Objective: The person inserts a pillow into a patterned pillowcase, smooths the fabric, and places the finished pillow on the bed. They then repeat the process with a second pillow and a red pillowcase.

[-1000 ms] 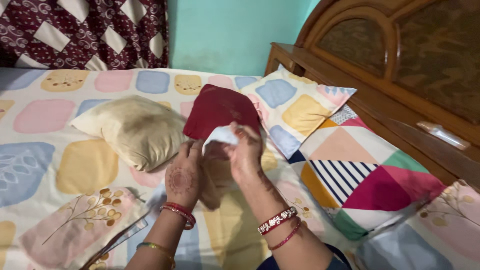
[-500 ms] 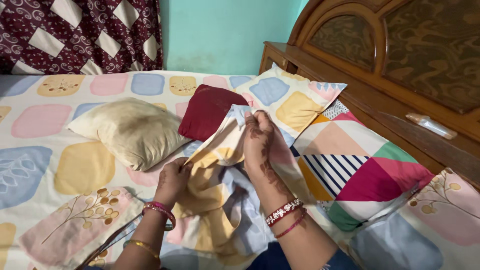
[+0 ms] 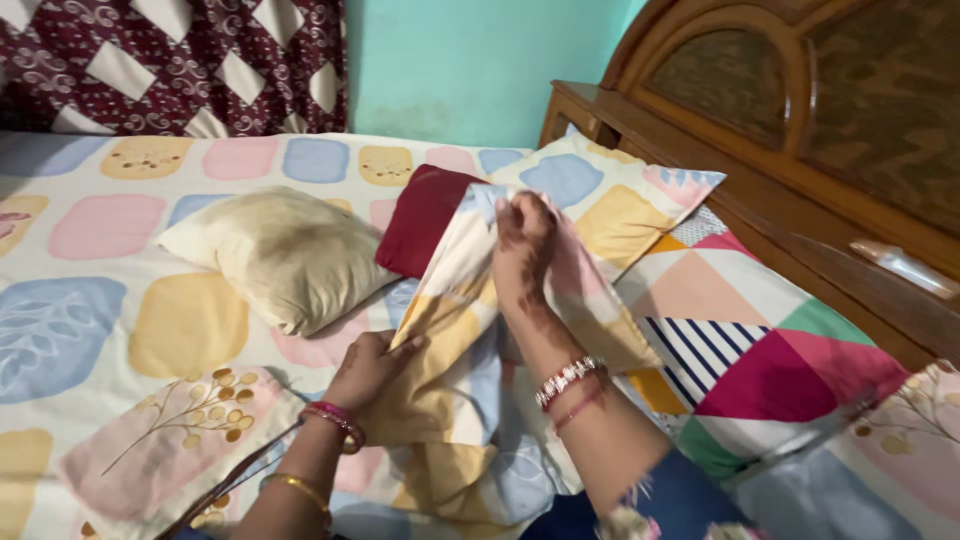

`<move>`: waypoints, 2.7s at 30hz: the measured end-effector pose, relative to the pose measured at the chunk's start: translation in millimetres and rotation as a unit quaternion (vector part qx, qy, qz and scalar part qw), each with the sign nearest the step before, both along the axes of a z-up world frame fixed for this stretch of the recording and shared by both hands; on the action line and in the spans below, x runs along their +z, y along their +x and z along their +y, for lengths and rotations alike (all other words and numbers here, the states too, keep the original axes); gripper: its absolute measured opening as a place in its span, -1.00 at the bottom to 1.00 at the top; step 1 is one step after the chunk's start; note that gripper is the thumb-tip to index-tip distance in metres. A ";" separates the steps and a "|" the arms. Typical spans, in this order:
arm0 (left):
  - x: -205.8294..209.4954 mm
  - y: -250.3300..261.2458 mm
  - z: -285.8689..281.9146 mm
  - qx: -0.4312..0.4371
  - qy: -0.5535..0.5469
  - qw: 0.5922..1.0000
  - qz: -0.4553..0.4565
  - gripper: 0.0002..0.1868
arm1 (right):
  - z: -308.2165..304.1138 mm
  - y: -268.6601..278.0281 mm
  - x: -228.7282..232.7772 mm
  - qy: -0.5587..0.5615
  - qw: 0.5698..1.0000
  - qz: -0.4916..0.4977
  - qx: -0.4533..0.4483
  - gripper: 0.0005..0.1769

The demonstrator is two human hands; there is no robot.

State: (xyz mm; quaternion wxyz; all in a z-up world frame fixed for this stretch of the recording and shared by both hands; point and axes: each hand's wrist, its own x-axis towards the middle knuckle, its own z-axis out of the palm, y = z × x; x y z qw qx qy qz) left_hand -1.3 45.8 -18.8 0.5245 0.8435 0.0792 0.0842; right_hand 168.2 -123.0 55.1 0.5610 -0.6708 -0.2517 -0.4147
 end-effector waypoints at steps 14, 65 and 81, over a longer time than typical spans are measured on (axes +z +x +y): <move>-130.0 41.9 82.9 0.293 0.067 0.943 0.144 -0.03 | 152.9 20.9 -64.2 -0.483 0.803 0.116 0.330 -0.54; 46.5 -26.9 122.7 0.283 0.138 0.918 -0.242 -0.49 | 139.0 2.6 -2.8 -0.341 0.926 0.097 0.128 -0.40; 36.9 5.1 77.3 0.177 0.130 0.948 -0.231 -0.57 | 121.4 26.7 -21.1 -0.340 0.928 0.113 0.104 -0.41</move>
